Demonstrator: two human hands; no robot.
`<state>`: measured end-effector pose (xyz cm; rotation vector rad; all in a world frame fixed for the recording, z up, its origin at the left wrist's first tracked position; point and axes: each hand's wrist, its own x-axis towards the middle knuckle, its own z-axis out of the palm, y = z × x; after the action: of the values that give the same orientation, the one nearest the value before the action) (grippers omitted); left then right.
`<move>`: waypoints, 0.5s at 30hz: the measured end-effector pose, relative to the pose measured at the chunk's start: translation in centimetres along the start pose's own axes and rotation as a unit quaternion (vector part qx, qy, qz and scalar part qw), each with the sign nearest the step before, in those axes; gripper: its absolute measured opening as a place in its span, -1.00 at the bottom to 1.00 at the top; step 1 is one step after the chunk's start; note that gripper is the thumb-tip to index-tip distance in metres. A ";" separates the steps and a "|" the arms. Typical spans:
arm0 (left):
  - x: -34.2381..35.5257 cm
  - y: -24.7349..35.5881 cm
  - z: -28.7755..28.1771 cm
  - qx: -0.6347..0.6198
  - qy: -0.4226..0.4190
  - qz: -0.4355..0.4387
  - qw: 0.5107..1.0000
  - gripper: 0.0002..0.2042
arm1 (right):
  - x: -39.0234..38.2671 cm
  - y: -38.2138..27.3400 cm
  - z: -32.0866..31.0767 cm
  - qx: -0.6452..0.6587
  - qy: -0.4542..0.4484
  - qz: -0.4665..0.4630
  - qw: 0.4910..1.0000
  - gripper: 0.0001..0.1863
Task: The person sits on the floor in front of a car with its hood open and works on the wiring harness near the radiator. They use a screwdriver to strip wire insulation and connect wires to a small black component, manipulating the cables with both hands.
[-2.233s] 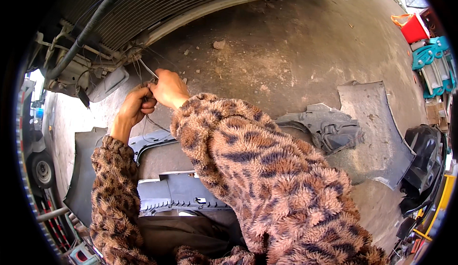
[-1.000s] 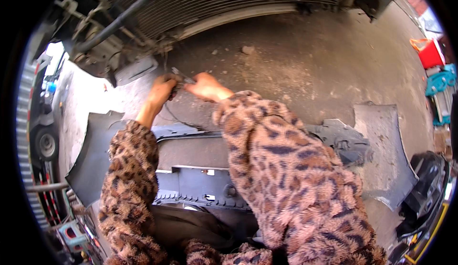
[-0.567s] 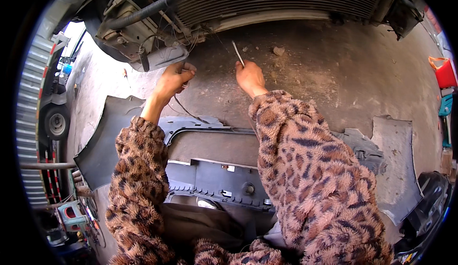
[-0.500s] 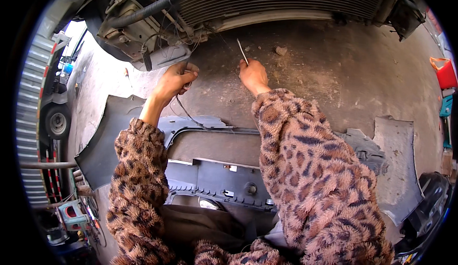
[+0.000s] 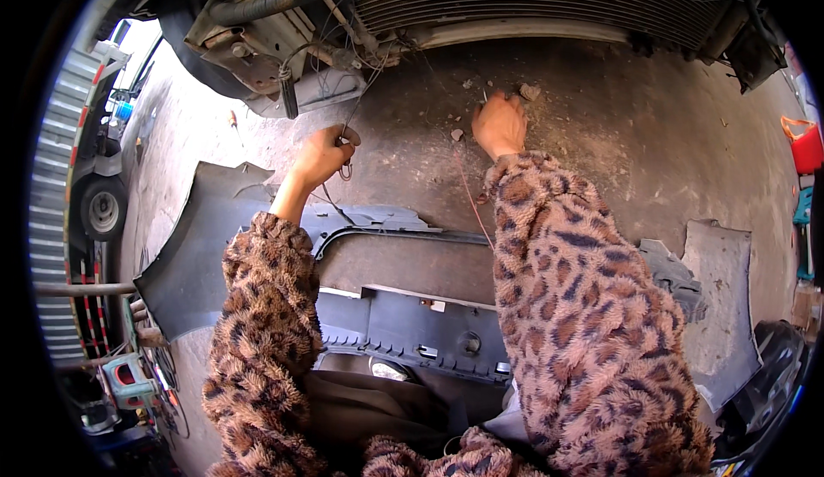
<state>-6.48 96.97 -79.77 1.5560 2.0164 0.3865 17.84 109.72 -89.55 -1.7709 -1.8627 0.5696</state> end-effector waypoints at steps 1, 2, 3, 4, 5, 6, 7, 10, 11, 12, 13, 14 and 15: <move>0.3 -0.4 0.2 -0.035 -0.010 -0.015 0.999 -0.82 | 0.5 -0.7 -0.4 0.045 0.018 -0.033 0.998 -0.68; 0.1 -0.6 0.0 -0.067 -0.017 -0.033 0.997 -0.82 | 0.9 -2.1 -1.1 0.095 0.035 -0.068 0.993 -0.69; 0.1 -0.7 0.1 -0.101 -0.027 -0.048 0.993 -0.82 | 1.6 -3.7 -2.1 0.160 0.009 -0.065 0.985 -0.70; -0.1 -0.4 0.3 -0.104 -0.031 -0.037 0.993 -0.82 | 2.2 -5.4 -2.8 0.226 -0.013 -0.064 0.972 -0.70; 0.0 -0.1 0.5 -0.105 -0.036 -0.029 0.993 -0.82 | 2.8 -6.5 -2.5 0.273 0.020 -0.102 0.956 -0.70; 0.0 0.2 0.7 -0.106 -0.042 -0.021 0.993 -0.83 | 3.3 -7.6 -2.0 0.320 0.054 -0.141 0.935 -0.69; -0.2 0.0 0.8 -0.116 -0.045 -0.015 0.992 -0.82 | 3.7 -8.7 -1.0 0.322 0.061 -0.139 0.934 -0.68; 0.0 1.0 1.9 -0.144 -0.057 0.006 0.988 -0.81 | 4.8 -10.6 1.9 0.326 0.083 -0.136 0.932 -0.67; -0.2 1.5 2.0 -0.146 -0.055 0.002 0.988 -0.80 | 4.6 -11.0 2.5 0.319 0.107 -0.103 0.936 -0.69; -0.7 1.7 1.5 -0.145 -0.046 -0.006 0.988 -0.79 | 4.3 -11.3 2.6 0.318 0.118 -0.091 0.936 -0.70; -0.8 1.2 1.5 -0.163 -0.043 0.002 0.986 -0.79 | 4.0 -11.6 2.7 0.316 0.129 -0.080 0.937 -0.71; -0.8 1.2 1.4 -0.167 -0.041 -0.002 0.985 -0.79 | 3.8 -11.8 2.6 0.312 0.140 -0.069 0.937 -0.71; -0.9 1.3 1.4 -0.173 -0.038 -0.008 0.984 -0.79 | 3.5 -11.6 2.3 0.294 0.132 -0.078 0.943 -0.72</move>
<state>-4.50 96.28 -79.97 1.3178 1.7892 0.6261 7.22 112.55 -84.01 -1.2246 -1.4339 0.6971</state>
